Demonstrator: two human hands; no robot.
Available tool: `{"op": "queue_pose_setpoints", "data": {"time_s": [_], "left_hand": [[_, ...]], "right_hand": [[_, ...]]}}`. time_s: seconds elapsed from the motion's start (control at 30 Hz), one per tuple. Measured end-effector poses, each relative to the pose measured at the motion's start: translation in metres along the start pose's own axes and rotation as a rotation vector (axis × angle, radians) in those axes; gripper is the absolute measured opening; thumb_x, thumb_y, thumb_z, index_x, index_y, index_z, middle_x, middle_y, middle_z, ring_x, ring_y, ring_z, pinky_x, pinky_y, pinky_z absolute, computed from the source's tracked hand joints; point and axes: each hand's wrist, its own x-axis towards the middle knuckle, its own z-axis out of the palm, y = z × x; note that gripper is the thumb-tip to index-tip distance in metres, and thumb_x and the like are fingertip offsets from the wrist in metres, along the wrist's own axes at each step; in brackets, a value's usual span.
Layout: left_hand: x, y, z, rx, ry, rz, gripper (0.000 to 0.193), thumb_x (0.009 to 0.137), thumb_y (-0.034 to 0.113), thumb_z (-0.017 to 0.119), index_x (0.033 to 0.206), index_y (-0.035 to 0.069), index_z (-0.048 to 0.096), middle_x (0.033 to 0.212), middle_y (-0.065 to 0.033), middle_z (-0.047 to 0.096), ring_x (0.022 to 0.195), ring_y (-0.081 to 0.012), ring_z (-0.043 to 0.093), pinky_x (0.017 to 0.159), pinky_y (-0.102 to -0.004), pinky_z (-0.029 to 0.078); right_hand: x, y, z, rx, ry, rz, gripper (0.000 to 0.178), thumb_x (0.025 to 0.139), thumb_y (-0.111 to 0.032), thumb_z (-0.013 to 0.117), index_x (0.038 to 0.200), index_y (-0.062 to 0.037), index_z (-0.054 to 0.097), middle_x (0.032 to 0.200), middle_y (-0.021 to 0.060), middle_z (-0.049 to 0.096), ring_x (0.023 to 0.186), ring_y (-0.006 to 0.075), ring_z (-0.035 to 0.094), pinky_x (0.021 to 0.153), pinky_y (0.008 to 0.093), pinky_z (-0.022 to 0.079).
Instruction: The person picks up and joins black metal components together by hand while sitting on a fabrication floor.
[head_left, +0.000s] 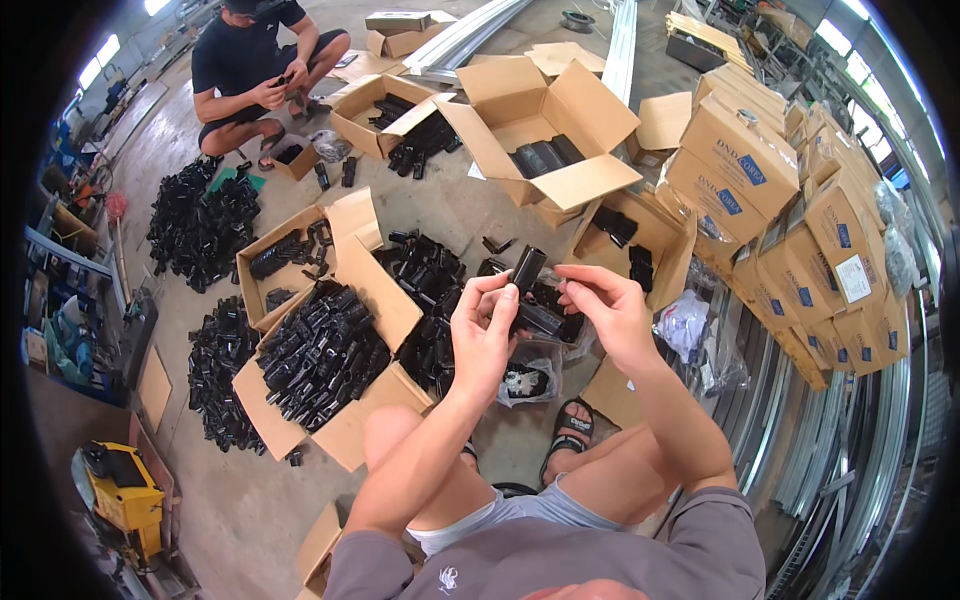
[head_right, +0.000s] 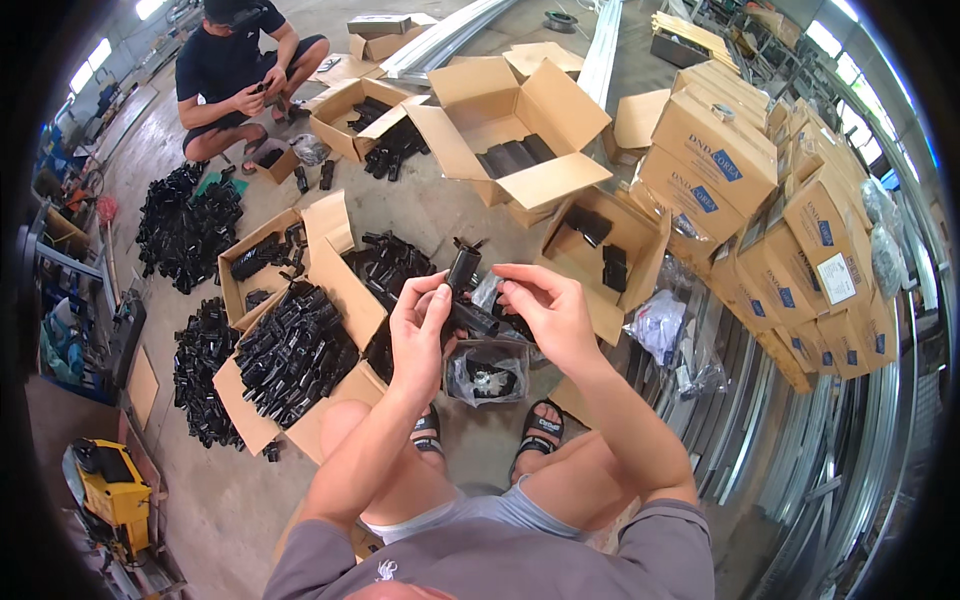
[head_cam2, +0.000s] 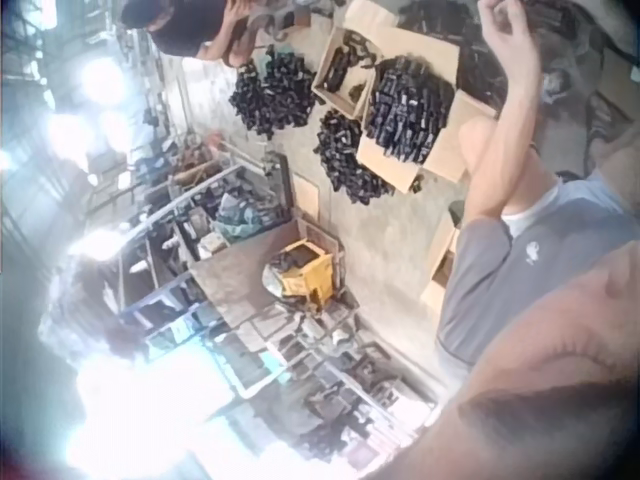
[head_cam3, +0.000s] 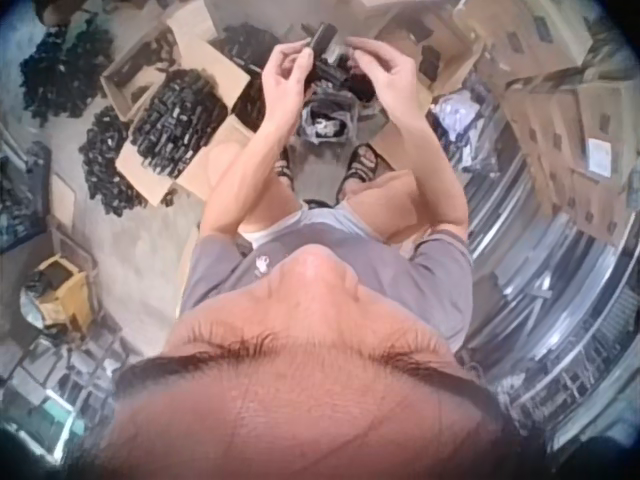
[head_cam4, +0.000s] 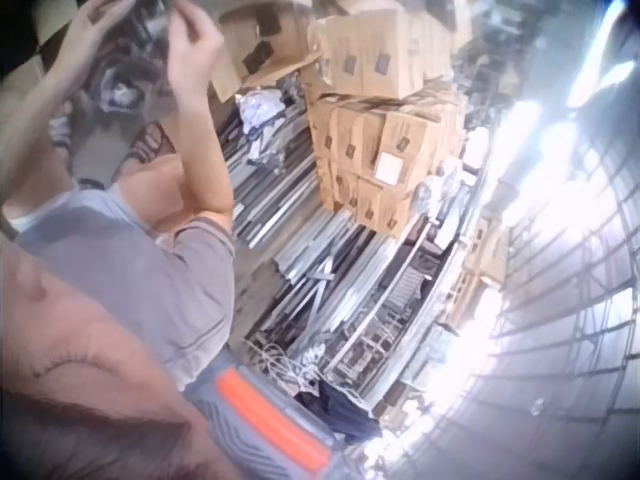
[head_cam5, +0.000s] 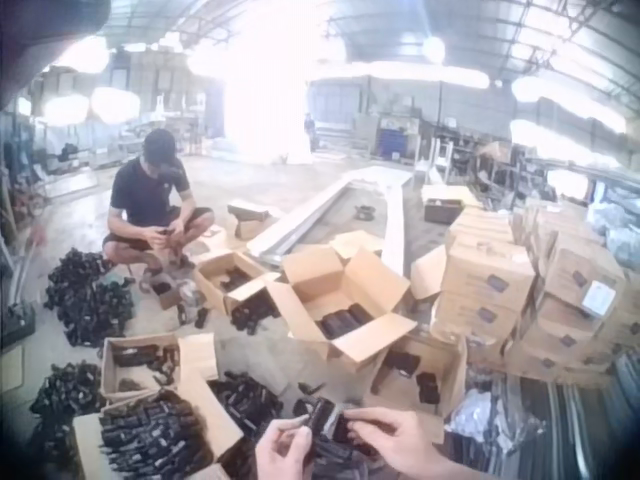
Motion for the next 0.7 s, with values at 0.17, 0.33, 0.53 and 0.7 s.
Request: {"op": "queue_pose_setpoints", "data": {"time_s": [0.17, 0.33, 0.53, 0.7], "left_hand": [[-0.003, -0.013, 0.004, 0.027, -0.033, 0.122, 0.024, 0.1, 0.015, 0.059, 0.121, 0.004, 0.056, 0.099, -0.0042, 0.066, 0.08, -0.0045, 0.061, 0.062, -0.0209, 0.053], [-0.007, -0.024, 0.008, 0.206, -0.004, 0.247, 0.025, 0.098, 0.009, 0.061, 0.123, 0.002, 0.057, 0.1, -0.0031, 0.065, 0.081, -0.0036, 0.058, 0.065, -0.0189, 0.048], [-0.005, -0.04, 0.015, 0.366, 0.024, 0.42, 0.029, 0.095, 0.01, 0.065, 0.122, 0.0, 0.06, 0.103, -0.0033, 0.064, 0.083, -0.0057, 0.057, 0.07, -0.0213, 0.046], [-0.005, -0.048, 0.015, 0.423, 0.005, 0.417, 0.028, 0.098, 0.006, 0.059, 0.124, -0.002, 0.055, 0.113, -0.0101, 0.064, 0.101, -0.0125, 0.062, 0.086, -0.0254, 0.049]], "right_hand": [[-0.018, -0.004, 0.01, 0.115, 0.041, -0.013, 0.024, 0.092, -0.003, 0.066, 0.115, 0.0033, 0.068, 0.1, 0.0077, 0.072, 0.09, 0.0108, 0.067, 0.083, 0.0242, 0.053], [-0.026, 0.003, 0.005, 0.151, 0.063, 0.026, 0.017, 0.088, -0.003, 0.071, 0.103, 0.0031, 0.066, 0.096, 0.0077, 0.072, 0.09, 0.0101, 0.067, 0.082, 0.0246, 0.052], [-0.03, 0.007, 0.008, 0.267, 0.168, 0.049, 0.013, 0.09, -0.001, 0.07, 0.101, 0.0046, 0.066, 0.097, 0.0095, 0.072, 0.091, 0.0101, 0.067, 0.081, 0.0243, 0.054], [-0.031, 0.016, 0.003, 0.3, 0.159, 0.039, 0.015, 0.09, -0.003, 0.07, 0.102, 0.0053, 0.066, 0.095, 0.0095, 0.073, 0.088, 0.0107, 0.067, 0.08, 0.0251, 0.054]]}}
